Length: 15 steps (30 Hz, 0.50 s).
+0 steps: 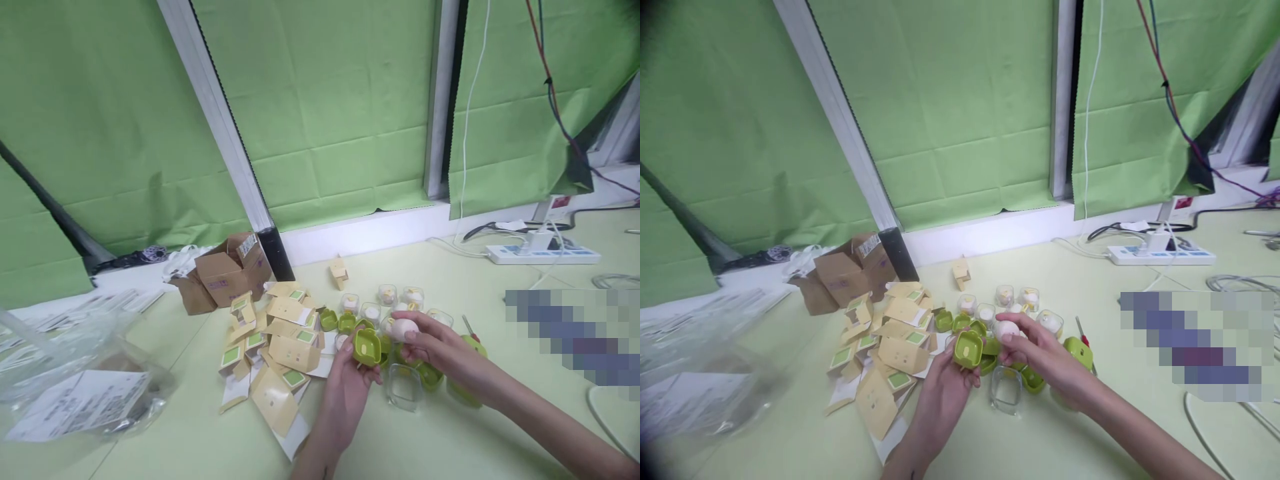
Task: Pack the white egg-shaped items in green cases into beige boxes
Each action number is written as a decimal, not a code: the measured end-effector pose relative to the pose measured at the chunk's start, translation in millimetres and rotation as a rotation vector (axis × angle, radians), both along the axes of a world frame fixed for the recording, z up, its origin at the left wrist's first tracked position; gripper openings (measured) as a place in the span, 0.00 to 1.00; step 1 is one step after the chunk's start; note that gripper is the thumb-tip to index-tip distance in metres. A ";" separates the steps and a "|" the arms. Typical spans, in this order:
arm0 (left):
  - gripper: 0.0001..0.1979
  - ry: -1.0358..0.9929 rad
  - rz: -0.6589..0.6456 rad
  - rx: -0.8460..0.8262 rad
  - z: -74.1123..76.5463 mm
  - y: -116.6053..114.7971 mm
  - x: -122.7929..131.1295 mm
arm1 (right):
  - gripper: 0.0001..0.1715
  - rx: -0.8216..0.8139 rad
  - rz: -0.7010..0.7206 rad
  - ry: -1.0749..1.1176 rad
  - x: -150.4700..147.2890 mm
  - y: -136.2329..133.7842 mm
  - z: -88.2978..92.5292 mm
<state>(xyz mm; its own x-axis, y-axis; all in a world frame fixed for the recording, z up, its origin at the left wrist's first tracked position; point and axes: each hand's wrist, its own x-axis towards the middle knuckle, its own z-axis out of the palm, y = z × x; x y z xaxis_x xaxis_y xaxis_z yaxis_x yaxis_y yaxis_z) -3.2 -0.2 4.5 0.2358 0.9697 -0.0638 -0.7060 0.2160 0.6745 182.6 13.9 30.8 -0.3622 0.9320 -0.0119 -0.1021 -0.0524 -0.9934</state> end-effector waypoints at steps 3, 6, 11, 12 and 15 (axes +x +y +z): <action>0.11 0.034 -0.045 -0.024 0.6 -2.1 0.8 | 0.28 0.122 -0.029 -0.053 -1.1 -1.1 0.2; 0.16 0.121 -0.167 -0.061 1.0 -6.0 0.9 | 0.20 0.383 -0.114 -0.147 -2.1 -3.1 -0.2; 0.20 0.178 -0.334 -0.098 1.6 -9.9 3.8 | 0.16 0.679 -0.112 -0.359 -7.2 -10.1 -2.7; 0.19 0.160 -0.348 -0.110 1.2 -10.1 4.7 | 0.16 0.734 -0.099 -0.413 -8.8 -11.7 -3.2; 0.17 0.100 -0.362 -0.114 -1.5 -10.7 7.0 | 0.15 0.898 -0.052 -0.562 -13.4 -15.6 -4.7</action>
